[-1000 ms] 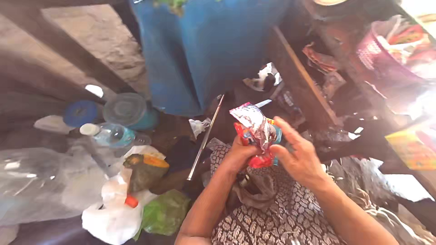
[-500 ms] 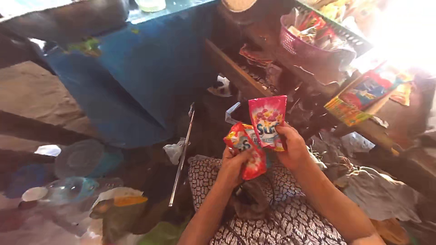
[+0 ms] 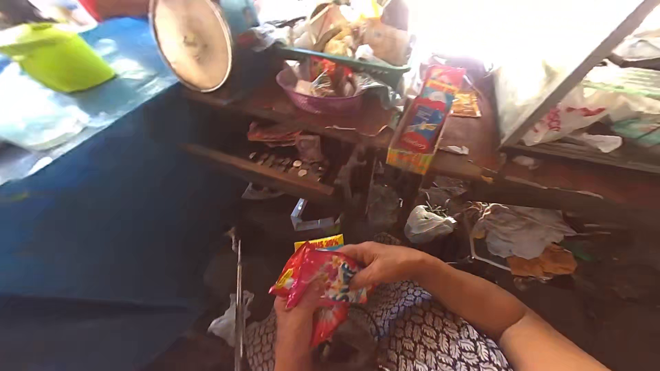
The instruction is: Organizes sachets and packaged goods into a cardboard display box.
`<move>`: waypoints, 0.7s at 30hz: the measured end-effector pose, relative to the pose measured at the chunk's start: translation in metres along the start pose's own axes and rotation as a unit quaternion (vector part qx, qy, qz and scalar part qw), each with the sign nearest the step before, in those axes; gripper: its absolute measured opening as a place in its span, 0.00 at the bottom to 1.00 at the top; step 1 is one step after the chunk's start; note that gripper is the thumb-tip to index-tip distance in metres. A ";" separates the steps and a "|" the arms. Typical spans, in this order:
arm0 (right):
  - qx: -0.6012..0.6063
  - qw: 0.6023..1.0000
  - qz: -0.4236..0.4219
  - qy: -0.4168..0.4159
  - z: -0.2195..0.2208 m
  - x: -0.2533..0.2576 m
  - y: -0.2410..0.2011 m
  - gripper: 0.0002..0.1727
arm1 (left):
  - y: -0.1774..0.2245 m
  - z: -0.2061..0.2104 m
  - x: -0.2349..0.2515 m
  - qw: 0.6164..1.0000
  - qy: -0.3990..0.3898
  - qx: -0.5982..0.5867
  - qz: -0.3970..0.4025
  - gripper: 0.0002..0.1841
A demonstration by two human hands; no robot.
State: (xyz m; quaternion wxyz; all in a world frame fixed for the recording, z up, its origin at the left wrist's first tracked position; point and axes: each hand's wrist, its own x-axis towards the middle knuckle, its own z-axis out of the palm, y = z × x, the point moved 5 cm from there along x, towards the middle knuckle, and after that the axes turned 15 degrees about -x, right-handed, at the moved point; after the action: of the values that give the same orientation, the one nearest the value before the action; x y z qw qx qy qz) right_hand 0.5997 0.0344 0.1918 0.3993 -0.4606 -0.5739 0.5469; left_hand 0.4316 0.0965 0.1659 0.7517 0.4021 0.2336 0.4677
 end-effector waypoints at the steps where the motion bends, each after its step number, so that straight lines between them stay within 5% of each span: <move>1: 0.002 1.000 0.002 -0.001 -0.002 -0.004 0.002 0.28 | 0.000 0.010 0.001 1.000 0.014 0.006 0.004 0.09; 5: -0.066 0.997 0.033 0.004 -0.013 -0.029 0.008 0.31 | -0.008 0.028 0.006 0.995 0.072 0.063 0.010 0.12; 10: -0.172 0.981 0.080 0.039 -0.029 -0.069 0.031 0.21 | -0.013 0.036 0.013 0.992 0.100 0.077 0.022 0.11; 16: -0.269 0.951 -0.006 0.149 -0.047 -0.085 0.021 0.25 | -0.025 0.056 0.013 0.997 0.014 0.074 -0.002 0.13; 21: -0.235 0.946 0.032 0.222 -0.051 -0.075 0.011 0.19 | -0.037 0.068 0.019 0.992 -0.044 0.105 -0.044 0.09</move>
State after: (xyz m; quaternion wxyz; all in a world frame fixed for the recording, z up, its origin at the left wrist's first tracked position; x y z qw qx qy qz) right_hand 0.6692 -0.0254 0.1890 0.3789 -0.6691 -0.5683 0.2928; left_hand 0.5089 0.0778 0.1744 0.7346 0.4887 0.2655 0.3886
